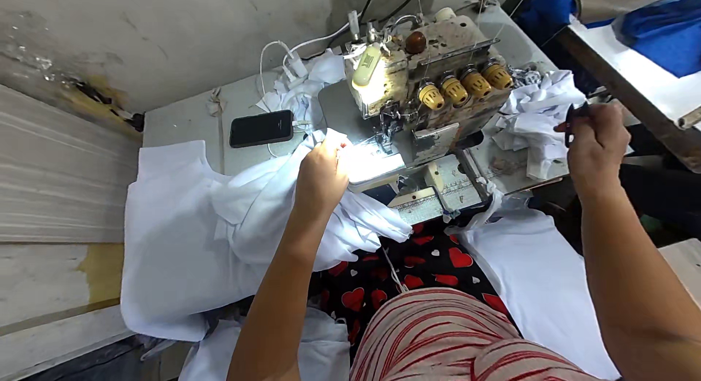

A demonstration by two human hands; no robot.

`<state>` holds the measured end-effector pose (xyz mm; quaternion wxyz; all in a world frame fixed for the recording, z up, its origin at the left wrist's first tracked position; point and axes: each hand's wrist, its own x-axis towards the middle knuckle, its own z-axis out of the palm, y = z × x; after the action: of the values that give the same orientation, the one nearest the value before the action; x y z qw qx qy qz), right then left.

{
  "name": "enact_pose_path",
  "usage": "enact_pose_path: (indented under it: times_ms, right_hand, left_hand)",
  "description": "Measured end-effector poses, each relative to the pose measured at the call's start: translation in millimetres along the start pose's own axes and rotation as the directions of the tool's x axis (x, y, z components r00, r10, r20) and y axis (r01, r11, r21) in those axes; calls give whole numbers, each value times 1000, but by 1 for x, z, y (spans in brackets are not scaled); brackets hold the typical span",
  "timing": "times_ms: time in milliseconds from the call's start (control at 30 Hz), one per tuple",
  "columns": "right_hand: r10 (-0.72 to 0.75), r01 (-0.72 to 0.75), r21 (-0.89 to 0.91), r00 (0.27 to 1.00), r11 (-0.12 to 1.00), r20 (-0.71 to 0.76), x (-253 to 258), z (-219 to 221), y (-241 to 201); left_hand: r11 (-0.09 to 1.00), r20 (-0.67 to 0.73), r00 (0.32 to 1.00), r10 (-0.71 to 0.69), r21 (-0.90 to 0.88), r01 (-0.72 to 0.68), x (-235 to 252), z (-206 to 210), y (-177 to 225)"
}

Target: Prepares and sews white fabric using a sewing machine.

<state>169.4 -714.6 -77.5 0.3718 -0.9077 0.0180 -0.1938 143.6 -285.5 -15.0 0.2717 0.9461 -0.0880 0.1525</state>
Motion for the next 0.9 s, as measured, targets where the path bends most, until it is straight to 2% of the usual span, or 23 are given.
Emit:
enact_pose_path:
  times_ms: [33, 100, 167, 233, 333, 467, 600, 733, 833, 900]
  right_hand:
    - [-56, 56, 11, 998, 998, 13, -5, 3, -23]
    - [-165, 164, 16, 975, 986, 146, -18, 16, -77]
    - [-300, 312, 11, 902, 950, 310, -28, 36, -124]
    - [-428, 461, 18, 808, 887, 404, -31, 60, -154]
    - [-558, 619, -30, 727, 785, 399, -25, 93, -187]
    - [-561, 659, -208, 735, 723, 381, -19, 123, -216]
    - [-549, 669, -209, 719, 713, 426, -15, 125, -223]
    - [-565, 648, -62, 704, 759, 431, -18, 94, -202]
    - [-467, 530, -40, 778, 847, 421, -27, 58, -150]
    - [-324, 390, -91, 855, 916, 404, -27, 44, -97]
  left_hand:
    - [1000, 5, 1000, -5, -1, 5, 0, 0, 0]
    - [1000, 15, 1000, -11, -3, 12, -1, 1, 2]
    - [1000, 14, 1000, -5, -2, 5, 0, 1, 3]
    - [1000, 24, 1000, -7, 3, 7, -1, -1, 5]
    - [1000, 48, 999, -25, 10, 25, -1, -3, 9]
    - [1000, 69, 998, -3, 7, 3, 1, -4, 16]
    - [1000, 78, 997, 0, 4, 0, 0, -5, 18]
    - [995, 56, 994, -94, 17, 93, -7, -34, -5]
    - [984, -96, 984, -150, 79, 158, -31, -57, -45]
    - [979, -159, 976, -147, 121, 167, -51, -56, -55]
